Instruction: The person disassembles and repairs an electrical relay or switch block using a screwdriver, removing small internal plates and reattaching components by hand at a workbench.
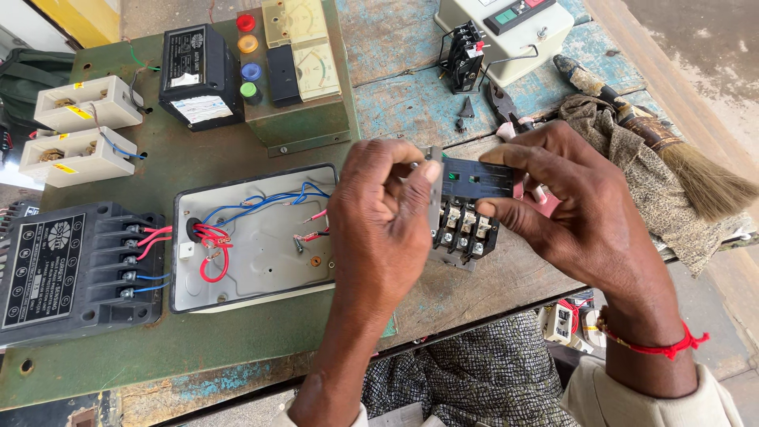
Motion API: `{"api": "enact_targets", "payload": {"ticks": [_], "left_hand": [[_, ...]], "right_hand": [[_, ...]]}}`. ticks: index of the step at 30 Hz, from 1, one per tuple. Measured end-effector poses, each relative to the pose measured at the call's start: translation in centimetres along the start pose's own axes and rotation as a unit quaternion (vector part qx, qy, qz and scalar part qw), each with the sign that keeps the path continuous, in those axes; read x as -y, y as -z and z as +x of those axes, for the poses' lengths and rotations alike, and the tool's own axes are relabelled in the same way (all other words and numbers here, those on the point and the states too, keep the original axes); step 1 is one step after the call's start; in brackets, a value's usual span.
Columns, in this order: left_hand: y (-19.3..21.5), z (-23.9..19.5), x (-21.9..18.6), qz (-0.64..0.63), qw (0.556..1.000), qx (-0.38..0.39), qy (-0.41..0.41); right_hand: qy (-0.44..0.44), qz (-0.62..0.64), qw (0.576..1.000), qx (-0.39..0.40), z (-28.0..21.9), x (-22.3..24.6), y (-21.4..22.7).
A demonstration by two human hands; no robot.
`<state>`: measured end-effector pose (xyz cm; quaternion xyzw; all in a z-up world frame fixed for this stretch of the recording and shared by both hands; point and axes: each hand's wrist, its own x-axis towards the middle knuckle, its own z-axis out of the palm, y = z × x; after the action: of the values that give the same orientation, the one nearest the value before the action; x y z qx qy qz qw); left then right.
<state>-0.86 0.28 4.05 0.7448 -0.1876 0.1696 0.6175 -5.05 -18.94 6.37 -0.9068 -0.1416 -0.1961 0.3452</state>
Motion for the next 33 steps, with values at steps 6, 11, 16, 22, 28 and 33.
{"api": "enact_targets", "payload": {"ticks": [6, 11, 16, 22, 28, 33], "left_hand": [[2.3, 0.1, 0.3, 0.006, 1.000, -0.017, -0.020], [5.7, -0.1, 0.1, 0.008, 1.000, -0.016, 0.021], [9.7, -0.6, 0.2, 0.052, 0.997, -0.048, 0.039], [13.4, -1.2, 1.6, 0.162, 0.980, -0.113, 0.028], [15.0, -1.8, 2.8, 0.260, 0.955, -0.145, 0.002], [15.5, -1.9, 3.8, 0.369, 0.924, -0.095, 0.037]], "right_hand": [[0.008, -0.005, 0.999, 0.034, 1.9, 1.1, -1.0], [0.024, 0.000, 0.998, 0.061, 3.0, 2.6, -2.6], [0.043, 0.014, 0.994, 0.103, 4.8, 4.9, -5.3], [0.134, 0.027, 0.985, 0.104, 6.4, 7.1, -9.1], [0.180, -0.009, 0.975, 0.129, 8.0, 7.6, -12.0], [0.184, -0.051, 0.970, 0.152, 7.9, 7.4, -13.6]]}}
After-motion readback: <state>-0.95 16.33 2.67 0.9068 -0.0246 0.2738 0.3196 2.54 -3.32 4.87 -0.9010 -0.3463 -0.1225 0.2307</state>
